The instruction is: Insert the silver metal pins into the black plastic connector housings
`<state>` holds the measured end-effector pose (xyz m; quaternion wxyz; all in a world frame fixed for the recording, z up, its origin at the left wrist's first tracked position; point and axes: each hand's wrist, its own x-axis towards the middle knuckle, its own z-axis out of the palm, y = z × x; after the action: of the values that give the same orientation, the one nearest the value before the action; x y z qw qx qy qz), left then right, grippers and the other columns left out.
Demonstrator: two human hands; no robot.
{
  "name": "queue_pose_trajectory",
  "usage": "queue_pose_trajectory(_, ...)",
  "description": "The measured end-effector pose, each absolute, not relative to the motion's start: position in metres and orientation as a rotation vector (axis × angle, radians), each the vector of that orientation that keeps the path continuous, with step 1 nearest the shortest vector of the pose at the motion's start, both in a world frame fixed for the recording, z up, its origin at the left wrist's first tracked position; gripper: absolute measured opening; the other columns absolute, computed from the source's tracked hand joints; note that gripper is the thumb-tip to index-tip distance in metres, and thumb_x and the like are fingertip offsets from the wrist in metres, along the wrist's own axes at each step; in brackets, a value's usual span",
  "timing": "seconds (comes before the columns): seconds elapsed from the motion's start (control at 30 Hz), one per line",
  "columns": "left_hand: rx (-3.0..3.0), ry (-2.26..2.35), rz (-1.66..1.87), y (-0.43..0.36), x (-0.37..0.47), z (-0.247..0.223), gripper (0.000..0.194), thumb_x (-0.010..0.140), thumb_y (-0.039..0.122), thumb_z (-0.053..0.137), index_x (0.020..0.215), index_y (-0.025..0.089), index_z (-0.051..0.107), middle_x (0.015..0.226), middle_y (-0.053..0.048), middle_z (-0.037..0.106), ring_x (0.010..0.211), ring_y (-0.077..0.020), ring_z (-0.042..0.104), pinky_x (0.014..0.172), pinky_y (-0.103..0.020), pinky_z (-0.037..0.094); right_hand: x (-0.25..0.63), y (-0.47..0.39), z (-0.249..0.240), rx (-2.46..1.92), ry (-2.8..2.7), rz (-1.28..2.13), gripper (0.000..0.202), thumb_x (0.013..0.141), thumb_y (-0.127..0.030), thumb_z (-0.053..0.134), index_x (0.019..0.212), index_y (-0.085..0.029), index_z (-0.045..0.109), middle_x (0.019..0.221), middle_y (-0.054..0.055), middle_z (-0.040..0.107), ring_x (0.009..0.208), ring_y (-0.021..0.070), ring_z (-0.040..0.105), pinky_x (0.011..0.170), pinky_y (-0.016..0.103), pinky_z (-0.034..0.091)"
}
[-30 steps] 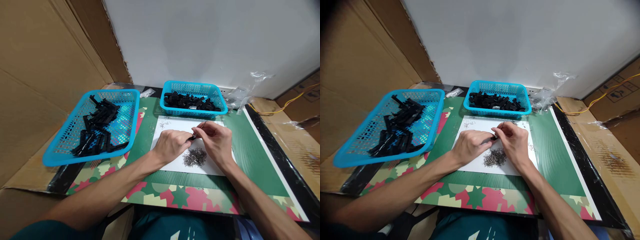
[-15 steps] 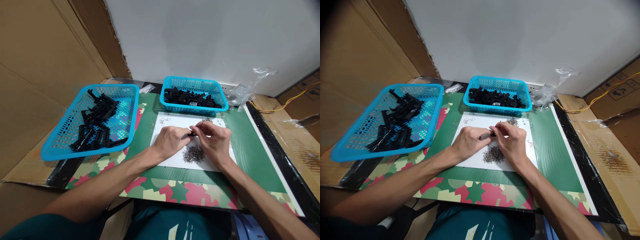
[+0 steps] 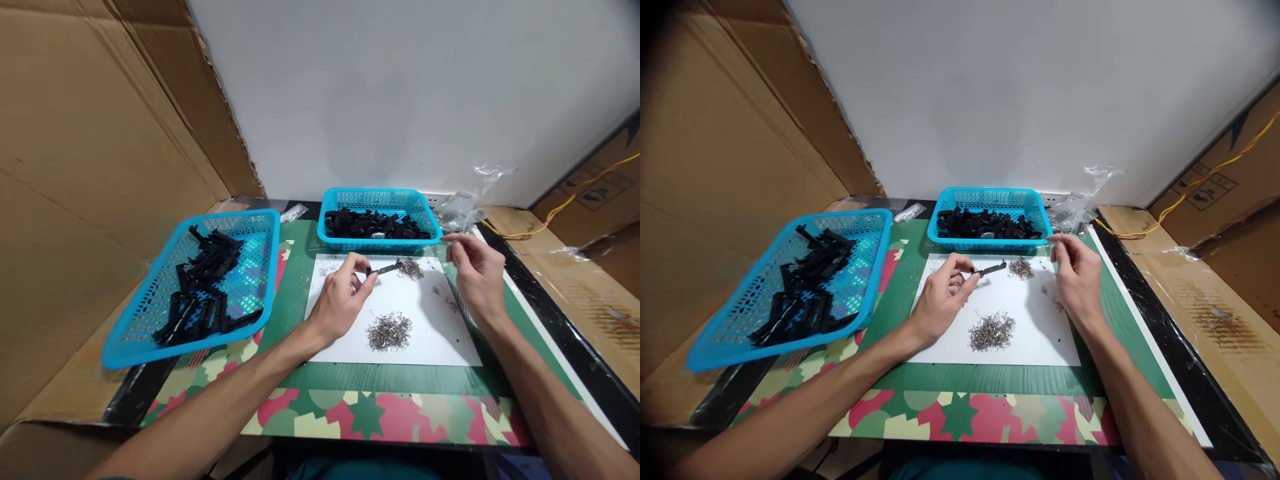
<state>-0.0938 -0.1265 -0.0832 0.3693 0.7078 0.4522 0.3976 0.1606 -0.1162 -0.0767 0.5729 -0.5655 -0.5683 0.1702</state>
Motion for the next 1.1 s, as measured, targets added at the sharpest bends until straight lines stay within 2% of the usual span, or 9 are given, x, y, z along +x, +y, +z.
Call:
queue_pose_trajectory(0.13,1.608,1.080,1.087,-0.126,-0.093,-0.085,0.024,0.106,0.047,0.051,0.112,0.024,0.048,0.092,0.002,0.058,0.059,-0.0070,0.054,0.053,-0.021,0.043,0.174,-0.112,-0.084,-1.510,-1.660,0.454,0.019,0.092,-0.032,0.063,0.090,-0.019,0.077,0.068,0.000,0.063,0.060,0.0158,0.050,0.060,0.031,0.037)
queue_pose_trajectory(0.23,1.554,1.079,1.111,-0.126,-0.092,-0.087,0.024,0.106,0.046,0.051,0.116,0.025,0.047,0.094,0.002,0.053,0.060,-0.0062,0.051,0.052,-0.020,0.040,0.164,-0.115,-0.087,-1.483,-1.851,0.469,0.015,0.090,-0.032,0.066,0.089,-0.021,0.077,0.073,0.001,0.067,0.069,0.0188,0.056,0.067,0.032,0.040)
queue_pose_trajectory(0.33,1.549,1.099,1.105,-0.126,-0.091,-0.088,0.023,0.105,0.043,0.053,0.117,0.024,0.047,0.086,0.004,0.051,0.060,-0.0073,0.047,0.054,-0.021,0.038,0.152,-0.117,-0.089,-1.422,-1.956,0.463,0.013,0.091,-0.029,0.067,0.092,-0.021,0.077,0.083,0.004,0.073,0.080,0.0221,0.062,0.075,0.034,0.044)
queue_pose_trajectory(0.67,1.584,1.124,1.056,-0.130,-0.087,-0.081,0.018,0.102,0.037,0.056,0.110,0.021,0.060,0.076,0.003,0.050,0.064,-0.0114,0.046,0.060,-0.025,0.039,0.141,-0.114,-0.102,-1.450,-2.020,0.389,0.012,0.091,-0.015,0.065,0.091,-0.019,0.077,0.086,0.007,0.074,0.084,0.0250,0.063,0.078,0.038,0.046)
queue_pose_trajectory(0.83,1.604,1.111,1.051,-0.132,-0.087,-0.081,0.020,0.104,0.038,0.052,0.112,0.021,0.061,0.075,0.003,0.050,0.064,-0.0124,0.047,0.061,-0.027,0.040,0.144,-0.115,-0.101,-1.440,-2.071,0.387,0.010,0.091,-0.018,0.064,0.090,-0.020,0.074,0.087,0.008,0.074,0.086,0.0265,0.064,0.077,0.038,0.046)
queue_pose_trajectory(1.1,1.625,1.079,1.060,-0.130,-0.089,-0.083,0.023,0.107,0.039,0.049,0.116,0.022,0.061,0.076,0.002,0.050,0.064,-0.0126,0.048,0.061,-0.028,0.039,0.149,-0.117,-0.094,-1.406,-2.038,0.401,0.014,0.099,-0.025,0.056,0.094,-0.021,0.068,0.091,0.008,0.072,0.086,0.0253,0.063,0.077,0.038,0.048)
